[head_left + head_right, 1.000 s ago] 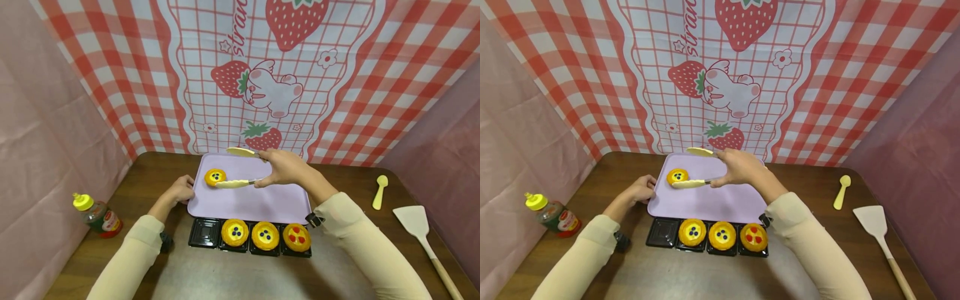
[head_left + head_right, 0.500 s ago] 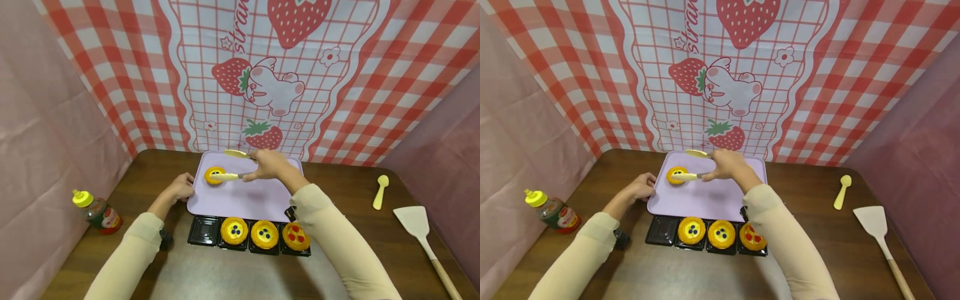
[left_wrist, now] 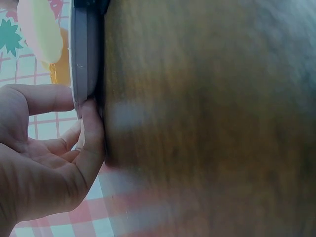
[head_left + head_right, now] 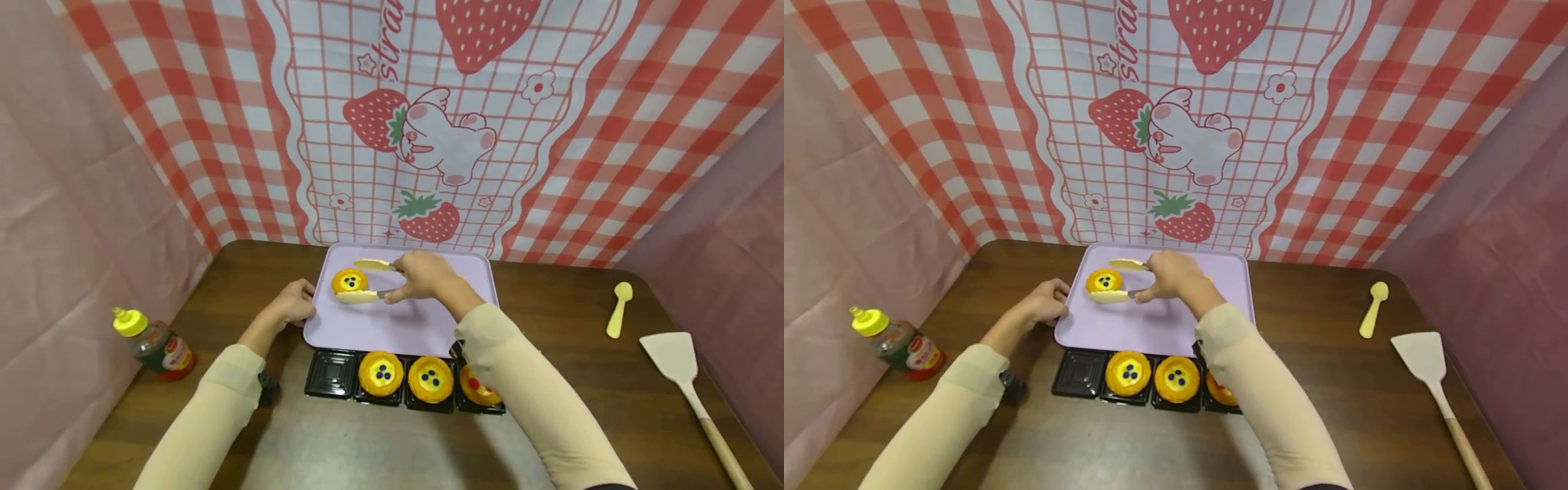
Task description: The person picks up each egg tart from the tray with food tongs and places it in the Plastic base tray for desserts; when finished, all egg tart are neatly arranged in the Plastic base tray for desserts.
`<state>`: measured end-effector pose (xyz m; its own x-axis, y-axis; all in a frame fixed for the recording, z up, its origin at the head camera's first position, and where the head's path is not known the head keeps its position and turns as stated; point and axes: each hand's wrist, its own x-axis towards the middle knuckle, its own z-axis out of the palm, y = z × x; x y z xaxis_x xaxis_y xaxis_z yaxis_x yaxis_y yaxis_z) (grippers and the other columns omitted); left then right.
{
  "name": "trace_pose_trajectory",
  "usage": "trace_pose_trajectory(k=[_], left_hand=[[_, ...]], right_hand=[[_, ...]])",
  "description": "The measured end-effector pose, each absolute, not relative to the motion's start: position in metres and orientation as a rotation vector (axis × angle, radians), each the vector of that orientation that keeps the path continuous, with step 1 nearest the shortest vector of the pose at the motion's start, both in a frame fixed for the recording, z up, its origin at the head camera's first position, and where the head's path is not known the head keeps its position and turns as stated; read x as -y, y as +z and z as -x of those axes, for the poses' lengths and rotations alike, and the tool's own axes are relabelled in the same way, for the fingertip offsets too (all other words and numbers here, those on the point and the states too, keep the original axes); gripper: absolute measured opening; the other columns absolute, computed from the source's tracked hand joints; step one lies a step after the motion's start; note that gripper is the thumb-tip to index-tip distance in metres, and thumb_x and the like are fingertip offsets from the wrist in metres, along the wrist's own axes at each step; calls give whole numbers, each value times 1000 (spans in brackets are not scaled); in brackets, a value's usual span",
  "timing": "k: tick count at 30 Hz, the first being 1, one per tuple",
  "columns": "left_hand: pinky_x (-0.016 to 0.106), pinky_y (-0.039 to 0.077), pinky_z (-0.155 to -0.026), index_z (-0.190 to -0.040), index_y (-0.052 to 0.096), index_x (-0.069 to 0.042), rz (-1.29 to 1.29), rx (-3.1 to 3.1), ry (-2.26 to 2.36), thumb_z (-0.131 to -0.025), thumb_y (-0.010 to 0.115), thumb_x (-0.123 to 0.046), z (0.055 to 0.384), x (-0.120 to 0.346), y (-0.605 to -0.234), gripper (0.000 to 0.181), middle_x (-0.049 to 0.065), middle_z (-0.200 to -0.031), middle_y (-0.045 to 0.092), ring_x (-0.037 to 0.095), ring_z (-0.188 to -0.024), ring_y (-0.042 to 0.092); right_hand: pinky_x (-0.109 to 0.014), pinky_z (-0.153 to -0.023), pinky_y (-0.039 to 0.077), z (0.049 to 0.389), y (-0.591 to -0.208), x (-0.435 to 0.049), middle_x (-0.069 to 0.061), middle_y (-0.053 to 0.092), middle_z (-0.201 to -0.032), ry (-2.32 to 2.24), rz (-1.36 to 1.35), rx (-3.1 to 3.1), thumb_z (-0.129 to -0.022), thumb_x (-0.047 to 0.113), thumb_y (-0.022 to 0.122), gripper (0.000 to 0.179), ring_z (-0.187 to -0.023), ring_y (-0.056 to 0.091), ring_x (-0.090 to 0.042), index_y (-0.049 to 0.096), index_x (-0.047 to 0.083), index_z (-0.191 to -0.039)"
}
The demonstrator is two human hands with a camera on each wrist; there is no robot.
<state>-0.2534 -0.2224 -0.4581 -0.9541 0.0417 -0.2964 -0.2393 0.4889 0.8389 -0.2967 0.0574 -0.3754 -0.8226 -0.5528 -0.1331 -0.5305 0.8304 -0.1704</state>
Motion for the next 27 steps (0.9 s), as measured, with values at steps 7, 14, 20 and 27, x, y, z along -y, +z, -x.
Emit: trace_pose_trajectory(k=[7, 14, 20, 27], left_hand=[[38, 57, -57, -117, 44, 9, 168, -2458, 1450, -70, 54, 12, 254, 221, -460, 48, 17, -94, 51, 23, -72, 55], [38, 57, -57, -117, 44, 9, 167, -2465, 1433, -71, 55, 11, 255, 222, -461, 48, 18, -95, 52, 24, -73, 55], [38, 57, -58, -117, 44, 9, 174, -2473, 1419, -71, 55, 10, 254, 223, -458, 48, 18, -95, 53, 24, -74, 55], [39, 58, -58, -117, 44, 9, 172, -2478, 1420, -71, 55, 10, 253, 223, -458, 48, 18, -95, 52, 24, -74, 55]], right_hand=[[-31, -60, 42, 297, -379, -57, 0, 59, -76, -192, 825, -2802, -75, 57, 79, 71, -69, 47, -16, 68, 8, -125], [-31, -60, 41, 295, -381, -57, 2, 57, -72, -179, 816, -2806, -75, 56, 79, 72, -68, 48, -15, 66, 11, -129], [-30, -58, 38, 296, -381, -57, 1, 52, -69, -199, 814, -2808, -75, 56, 80, 72, -66, 44, -15, 66, 12, -129], [-30, -61, 40, 294, -380, -58, 1, 57, -75, -209, 801, -2798, -74, 56, 80, 74, -71, 48, -16, 64, 12, -131]])
